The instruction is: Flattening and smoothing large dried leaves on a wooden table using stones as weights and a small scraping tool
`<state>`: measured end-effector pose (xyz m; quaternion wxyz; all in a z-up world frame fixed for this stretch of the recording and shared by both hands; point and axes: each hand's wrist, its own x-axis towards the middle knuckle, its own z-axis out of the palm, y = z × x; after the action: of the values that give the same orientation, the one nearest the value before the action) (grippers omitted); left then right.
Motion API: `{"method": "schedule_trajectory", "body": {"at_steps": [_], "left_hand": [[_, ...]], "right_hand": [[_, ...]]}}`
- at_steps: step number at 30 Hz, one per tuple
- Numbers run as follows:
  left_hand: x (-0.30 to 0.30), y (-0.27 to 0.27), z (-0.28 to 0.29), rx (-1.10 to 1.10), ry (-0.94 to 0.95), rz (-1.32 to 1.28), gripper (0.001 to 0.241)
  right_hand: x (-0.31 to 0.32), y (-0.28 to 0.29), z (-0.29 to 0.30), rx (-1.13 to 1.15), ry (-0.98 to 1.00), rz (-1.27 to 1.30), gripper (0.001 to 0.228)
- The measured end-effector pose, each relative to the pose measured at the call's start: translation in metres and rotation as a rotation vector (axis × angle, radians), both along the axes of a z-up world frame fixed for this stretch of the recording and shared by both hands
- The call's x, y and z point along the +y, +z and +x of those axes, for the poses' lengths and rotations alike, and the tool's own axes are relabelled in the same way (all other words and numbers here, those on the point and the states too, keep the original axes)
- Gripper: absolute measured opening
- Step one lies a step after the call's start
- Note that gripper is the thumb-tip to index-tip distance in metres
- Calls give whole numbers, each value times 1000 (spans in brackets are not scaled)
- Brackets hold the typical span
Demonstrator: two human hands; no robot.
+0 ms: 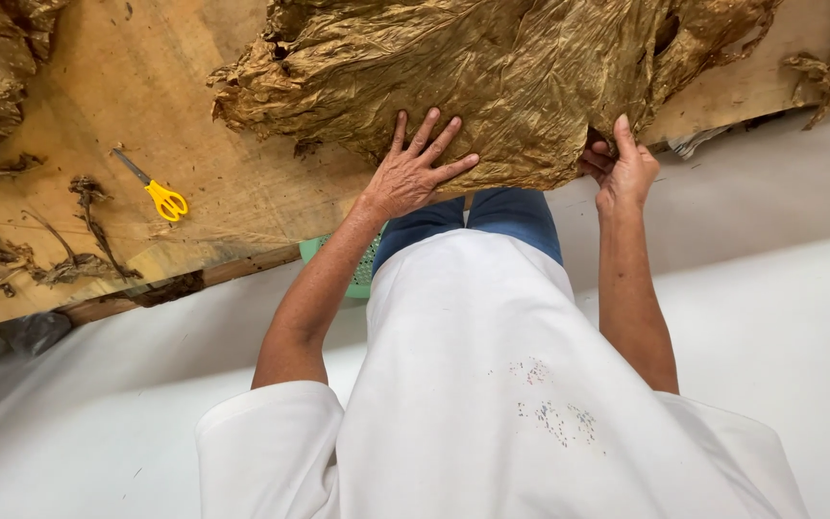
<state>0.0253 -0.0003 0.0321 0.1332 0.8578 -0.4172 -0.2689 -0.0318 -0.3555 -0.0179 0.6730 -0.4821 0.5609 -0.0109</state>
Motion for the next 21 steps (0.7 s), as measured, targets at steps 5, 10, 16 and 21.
{"method": "schedule_trajectory", "body": {"at_steps": [5, 10, 16, 21], "left_hand": [[-1, 1, -1, -6, 10, -46, 77], [-9, 31, 19, -102, -172, -24, 85], [-97, 68, 103, -147, -236, 76, 71], [-194, -28, 142, -559, -168, -109, 71]], "right_hand": [[-9, 31, -14, 32, 155, -26, 38], [-61, 46, 21, -38, 86, -349, 25], [-102, -18, 63, 72, 362, -466, 131], [-77, 9, 67, -521, 291, -389, 29]]}}
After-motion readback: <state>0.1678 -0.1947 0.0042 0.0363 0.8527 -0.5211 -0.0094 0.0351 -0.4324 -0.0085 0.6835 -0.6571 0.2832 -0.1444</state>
